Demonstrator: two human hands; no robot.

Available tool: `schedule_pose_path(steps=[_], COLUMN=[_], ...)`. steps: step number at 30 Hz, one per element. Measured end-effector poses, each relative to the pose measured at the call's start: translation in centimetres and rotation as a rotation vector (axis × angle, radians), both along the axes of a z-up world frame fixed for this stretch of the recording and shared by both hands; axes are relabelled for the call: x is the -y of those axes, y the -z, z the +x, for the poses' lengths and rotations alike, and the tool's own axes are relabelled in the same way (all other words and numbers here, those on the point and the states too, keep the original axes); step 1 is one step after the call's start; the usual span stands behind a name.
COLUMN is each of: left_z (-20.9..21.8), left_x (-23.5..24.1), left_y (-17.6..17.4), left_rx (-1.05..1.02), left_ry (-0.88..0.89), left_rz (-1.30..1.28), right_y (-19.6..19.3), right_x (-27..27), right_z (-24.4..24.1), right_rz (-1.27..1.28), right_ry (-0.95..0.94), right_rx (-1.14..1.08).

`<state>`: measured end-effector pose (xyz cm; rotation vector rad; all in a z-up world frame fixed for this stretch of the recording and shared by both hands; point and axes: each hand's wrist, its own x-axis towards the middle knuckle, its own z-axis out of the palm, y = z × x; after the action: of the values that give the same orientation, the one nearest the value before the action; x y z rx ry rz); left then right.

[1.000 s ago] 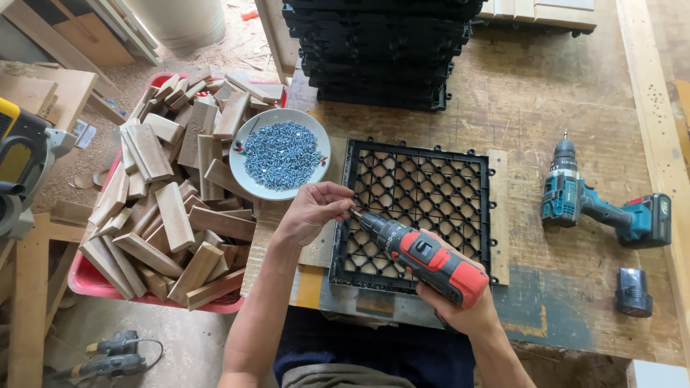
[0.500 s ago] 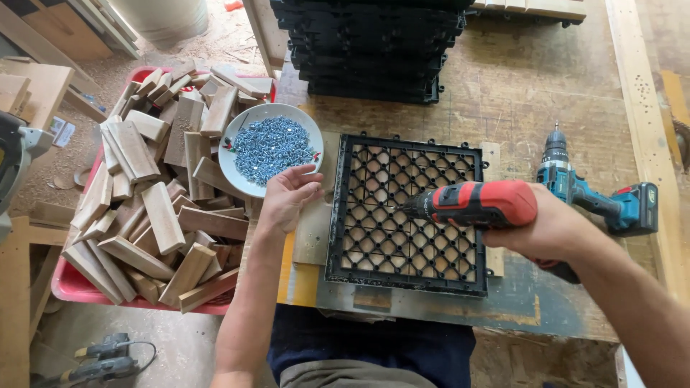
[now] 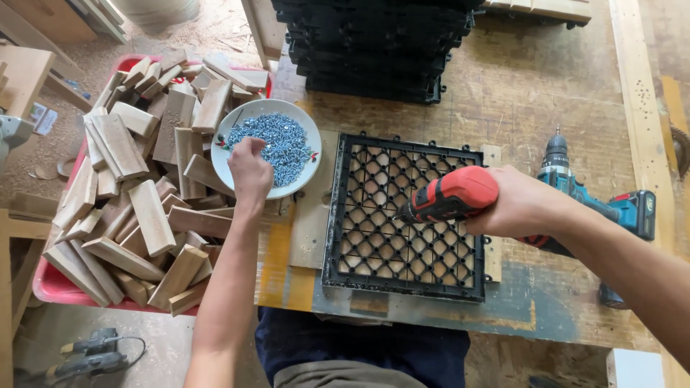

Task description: The person is attaching a black plastic grid backing to wooden slats using screws and a power drill to create interlocking floor tiles.

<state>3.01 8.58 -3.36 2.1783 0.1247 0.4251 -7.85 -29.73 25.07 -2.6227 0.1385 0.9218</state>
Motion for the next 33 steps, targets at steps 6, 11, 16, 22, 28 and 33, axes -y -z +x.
schedule_pose_path(steps=[6, 11, 16, 22, 28, 33], left_z=[0.1, 1.1, 1.0, 1.6, 1.5, 1.0], left_x=[1.1, 1.1, 1.0, 0.9, 1.6, 1.4], left_y=[2.2, 0.3, -0.7, -2.9, -3.0, -3.8], left_rx=[-0.085, -0.111, -0.118, -0.283, -0.318, -0.415], left_ry=[0.005, -0.045, -0.070, -0.048, -0.049, -0.088], left_rz=[0.421, 0.259, 0.118, 0.073, 0.170, 0.175], right_y=[1.4, 1.1, -0.5, 2.4, 0.7, 1.5], right_x=[-2.2, -3.1, -4.5, -2.7, -3.2, -0.4], right_z=[1.8, 2.9, 2.9, 2.8, 1.2, 0.7], right_rz=[-0.150, -0.236, -0.247, -0.294, -0.302, 0.033], right_ry=[-0.124, -0.203, -0.212, -0.431, -0.585, -0.049], right_rx=[-0.040, -0.070, -0.095, -0.105, -0.026, 0.087])
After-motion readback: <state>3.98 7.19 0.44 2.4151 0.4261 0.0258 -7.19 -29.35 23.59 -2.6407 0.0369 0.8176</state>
